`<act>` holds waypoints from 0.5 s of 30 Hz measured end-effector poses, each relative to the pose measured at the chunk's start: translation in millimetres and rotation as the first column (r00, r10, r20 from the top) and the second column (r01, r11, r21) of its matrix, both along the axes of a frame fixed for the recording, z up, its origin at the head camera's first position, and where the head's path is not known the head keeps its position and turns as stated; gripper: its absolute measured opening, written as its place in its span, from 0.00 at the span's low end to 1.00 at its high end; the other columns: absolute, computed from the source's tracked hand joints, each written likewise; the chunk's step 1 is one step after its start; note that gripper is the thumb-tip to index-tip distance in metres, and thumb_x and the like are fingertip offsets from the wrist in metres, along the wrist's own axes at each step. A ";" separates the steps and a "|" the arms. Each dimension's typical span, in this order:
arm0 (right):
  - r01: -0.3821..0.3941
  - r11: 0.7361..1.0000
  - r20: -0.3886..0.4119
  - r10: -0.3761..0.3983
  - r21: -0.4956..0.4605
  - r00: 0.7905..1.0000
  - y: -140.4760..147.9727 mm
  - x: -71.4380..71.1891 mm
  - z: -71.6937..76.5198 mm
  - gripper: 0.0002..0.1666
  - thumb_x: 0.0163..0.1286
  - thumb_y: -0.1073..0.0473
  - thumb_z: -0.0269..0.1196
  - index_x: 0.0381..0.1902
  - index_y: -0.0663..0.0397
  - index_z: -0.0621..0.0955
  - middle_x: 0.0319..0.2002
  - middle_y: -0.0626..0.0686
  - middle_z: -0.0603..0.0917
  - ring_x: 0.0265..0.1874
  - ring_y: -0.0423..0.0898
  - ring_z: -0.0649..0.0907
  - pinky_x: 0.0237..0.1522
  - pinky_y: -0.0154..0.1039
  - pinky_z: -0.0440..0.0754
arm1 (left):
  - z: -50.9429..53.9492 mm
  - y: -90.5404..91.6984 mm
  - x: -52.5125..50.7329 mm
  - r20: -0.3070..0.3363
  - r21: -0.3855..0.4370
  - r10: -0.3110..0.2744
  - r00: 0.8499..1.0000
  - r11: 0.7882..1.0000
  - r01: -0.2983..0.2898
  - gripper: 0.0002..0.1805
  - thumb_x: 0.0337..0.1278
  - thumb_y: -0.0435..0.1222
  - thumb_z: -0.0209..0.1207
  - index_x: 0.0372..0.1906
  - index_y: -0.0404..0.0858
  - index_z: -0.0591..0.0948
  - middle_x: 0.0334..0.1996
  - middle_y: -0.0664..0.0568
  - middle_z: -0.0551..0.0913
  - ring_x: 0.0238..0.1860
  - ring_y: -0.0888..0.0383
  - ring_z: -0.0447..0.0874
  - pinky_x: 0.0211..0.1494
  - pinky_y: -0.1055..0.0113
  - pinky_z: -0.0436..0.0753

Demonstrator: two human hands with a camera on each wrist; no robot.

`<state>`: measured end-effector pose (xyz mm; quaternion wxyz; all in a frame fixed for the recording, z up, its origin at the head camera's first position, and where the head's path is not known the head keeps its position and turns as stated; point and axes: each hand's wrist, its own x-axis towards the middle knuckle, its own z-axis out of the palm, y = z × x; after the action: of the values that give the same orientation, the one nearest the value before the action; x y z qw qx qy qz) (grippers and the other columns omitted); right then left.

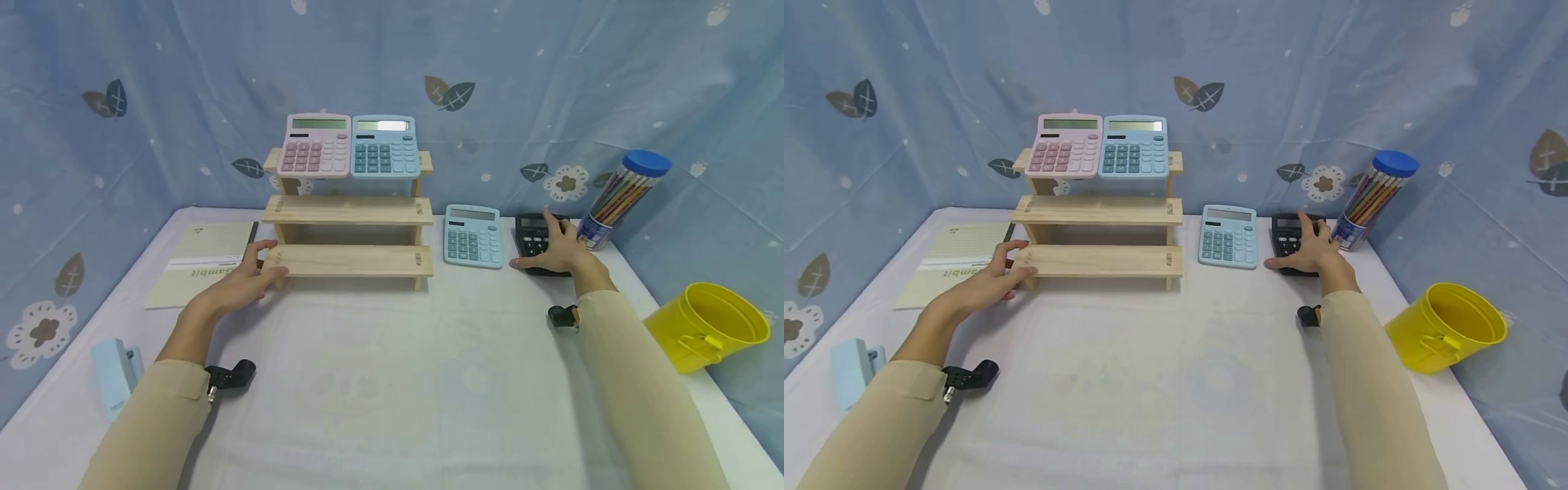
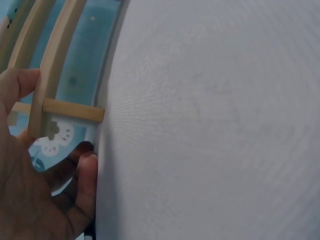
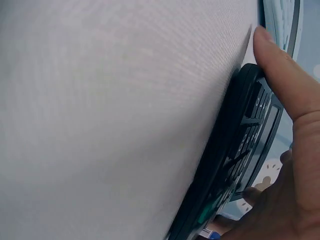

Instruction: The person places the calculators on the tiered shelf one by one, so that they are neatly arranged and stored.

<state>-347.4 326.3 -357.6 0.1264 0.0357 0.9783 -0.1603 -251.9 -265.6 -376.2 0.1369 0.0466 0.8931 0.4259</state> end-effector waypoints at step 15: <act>0.062 0.992 -0.127 -0.077 -0.114 0.989 2.3 10.4 0.4 0.79 0.62 0.42 0.73 0.79 0.34 0.20 0.78 0.72 0.26 0.68 0.91 0.36 0.56 0.89 0.42 | -1.5 0.9 -1.8 -0.006 0.005 0.003 1.000 1.000 -0.003 0.44 0.76 0.55 0.48 0.82 0.51 0.36 0.66 0.31 0.64 0.57 0.41 0.72 0.51 0.57 0.72</act>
<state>-337.0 328.7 -357.2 0.0582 0.0524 0.9724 -0.2199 -253.7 -264.7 -377.7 0.1336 0.0471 0.8926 0.4281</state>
